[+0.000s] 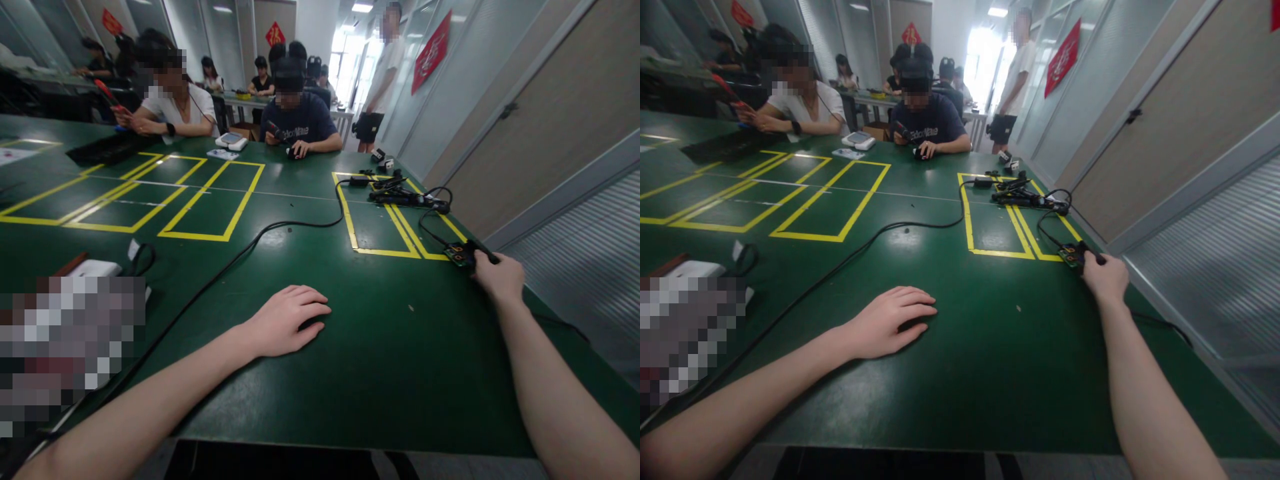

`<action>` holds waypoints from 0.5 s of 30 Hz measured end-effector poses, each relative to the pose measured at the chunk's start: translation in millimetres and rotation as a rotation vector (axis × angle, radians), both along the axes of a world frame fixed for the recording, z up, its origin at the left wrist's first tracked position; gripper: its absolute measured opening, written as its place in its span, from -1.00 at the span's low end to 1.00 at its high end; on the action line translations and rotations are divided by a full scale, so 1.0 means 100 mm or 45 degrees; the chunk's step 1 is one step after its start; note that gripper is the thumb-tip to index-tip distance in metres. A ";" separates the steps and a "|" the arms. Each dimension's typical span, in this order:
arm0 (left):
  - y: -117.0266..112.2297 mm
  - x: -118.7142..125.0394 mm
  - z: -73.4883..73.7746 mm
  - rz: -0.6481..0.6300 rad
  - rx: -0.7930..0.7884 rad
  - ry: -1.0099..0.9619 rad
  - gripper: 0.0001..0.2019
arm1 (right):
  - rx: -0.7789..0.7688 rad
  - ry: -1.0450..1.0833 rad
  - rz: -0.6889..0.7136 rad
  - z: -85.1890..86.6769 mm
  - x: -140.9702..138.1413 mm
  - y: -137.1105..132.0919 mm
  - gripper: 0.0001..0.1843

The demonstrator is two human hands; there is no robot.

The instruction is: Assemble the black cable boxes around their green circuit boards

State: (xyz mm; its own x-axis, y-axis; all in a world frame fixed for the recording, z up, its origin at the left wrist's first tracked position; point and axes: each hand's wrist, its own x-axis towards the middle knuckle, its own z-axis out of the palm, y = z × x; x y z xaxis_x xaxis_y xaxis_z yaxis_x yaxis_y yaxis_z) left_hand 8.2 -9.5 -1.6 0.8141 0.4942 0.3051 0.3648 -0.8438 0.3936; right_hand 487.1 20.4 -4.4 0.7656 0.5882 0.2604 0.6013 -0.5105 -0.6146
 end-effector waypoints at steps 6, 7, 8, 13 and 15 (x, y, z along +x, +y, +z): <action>0.00 0.00 0.00 0.004 -0.005 0.005 -0.75 | 0.139 0.298 -0.108 0.01 -0.08 -0.01 -0.57; 0.00 0.00 0.00 0.005 -0.005 0.005 -0.75 | 0.140 0.318 -0.109 0.01 -0.08 -0.01 -0.59; 0.00 0.01 0.00 0.006 -0.006 0.005 -0.75 | 0.136 0.334 -0.110 0.01 -0.08 -0.01 -0.62; 0.00 0.01 0.00 0.003 0.000 0.002 -0.74 | 0.094 0.348 -0.104 -0.02 -0.06 0.01 -0.68; 0.00 0.00 -0.01 -0.001 0.001 0.000 -0.74 | 0.080 0.311 -0.077 -0.04 -0.05 0.01 -0.65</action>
